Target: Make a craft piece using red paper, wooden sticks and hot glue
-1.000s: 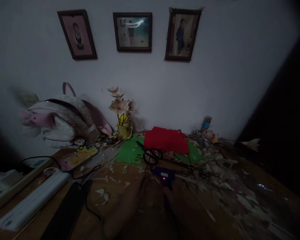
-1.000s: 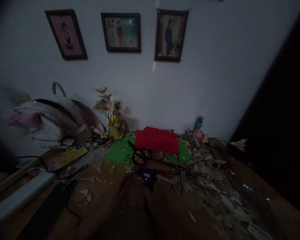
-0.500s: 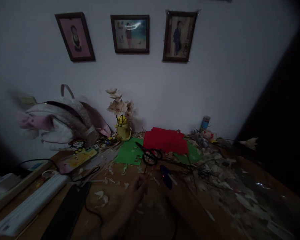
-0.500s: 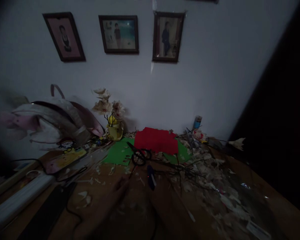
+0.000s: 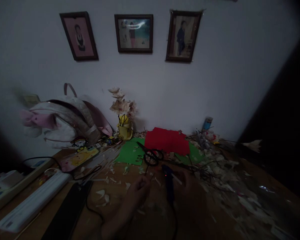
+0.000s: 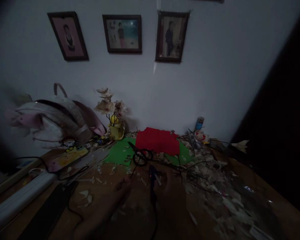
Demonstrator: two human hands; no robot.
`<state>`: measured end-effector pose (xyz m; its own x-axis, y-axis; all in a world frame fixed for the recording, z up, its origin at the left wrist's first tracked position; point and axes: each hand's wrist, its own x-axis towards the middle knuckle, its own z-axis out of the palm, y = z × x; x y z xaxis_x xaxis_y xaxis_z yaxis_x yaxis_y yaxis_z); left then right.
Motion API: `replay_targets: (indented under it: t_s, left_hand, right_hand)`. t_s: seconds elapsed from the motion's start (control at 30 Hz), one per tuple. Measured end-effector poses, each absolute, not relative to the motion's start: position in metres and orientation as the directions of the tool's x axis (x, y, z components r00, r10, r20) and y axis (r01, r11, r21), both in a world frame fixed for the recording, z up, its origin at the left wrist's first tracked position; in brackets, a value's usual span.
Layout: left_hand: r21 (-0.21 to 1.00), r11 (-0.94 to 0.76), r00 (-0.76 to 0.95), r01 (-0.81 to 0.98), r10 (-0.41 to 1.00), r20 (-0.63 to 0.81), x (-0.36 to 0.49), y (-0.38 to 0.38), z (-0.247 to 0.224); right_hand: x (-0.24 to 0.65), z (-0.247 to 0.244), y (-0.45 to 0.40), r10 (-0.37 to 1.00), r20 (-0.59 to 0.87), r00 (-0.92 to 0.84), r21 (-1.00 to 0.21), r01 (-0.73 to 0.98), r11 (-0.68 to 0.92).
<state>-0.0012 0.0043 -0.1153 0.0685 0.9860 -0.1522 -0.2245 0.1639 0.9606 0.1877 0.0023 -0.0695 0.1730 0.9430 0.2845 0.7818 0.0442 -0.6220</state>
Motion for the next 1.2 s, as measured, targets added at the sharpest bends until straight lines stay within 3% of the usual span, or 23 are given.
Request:
replay_targets:
  t_s: [0.27, 0.4, 0.47, 0.57, 0.73, 1.2]
  left_hand:
    - [0.971, 0.137, 0.134, -0.195, 0.985, -0.113, -0.001, 0.003, -0.115]
    - [0.974, 0.16, 0.184, -0.162, 0.974, -0.129, 0.001, -0.006, -0.107]
    - [0.972, 0.174, 0.216, -0.158, 0.967, -0.138, 0.002, -0.01, -0.103]
    - [0.971, 0.172, 0.255, -0.165, 0.959, -0.126, 0.003, -0.014, -0.096]
    - [0.954, 0.227, 0.294, -0.196, 0.942, -0.164, 0.003, -0.019, -0.087]
    - [0.939, 0.271, 0.243, -0.211, 0.945, -0.218, 0.008, -0.019, -0.089]
  right_hand:
    - [0.192, -0.082, 0.006, 0.844, 0.535, 0.03, -0.651, 0.651, 0.389]
    - [0.187, -0.096, 0.011, 0.755, 0.636, 0.163, -0.696, 0.545, 0.468]
    - [0.185, -0.104, 0.012, 0.679, 0.702, 0.214, -0.666, 0.534, 0.52]
    - [0.185, -0.11, 0.011, 0.605, 0.782, 0.152, -0.567, 0.578, 0.587]
    - [0.186, -0.11, 0.004, 0.654, 0.755, 0.053, -0.547, 0.602, 0.582]
    - [0.181, -0.106, 0.004, 0.653, 0.748, 0.117, -0.613, 0.5, 0.612]
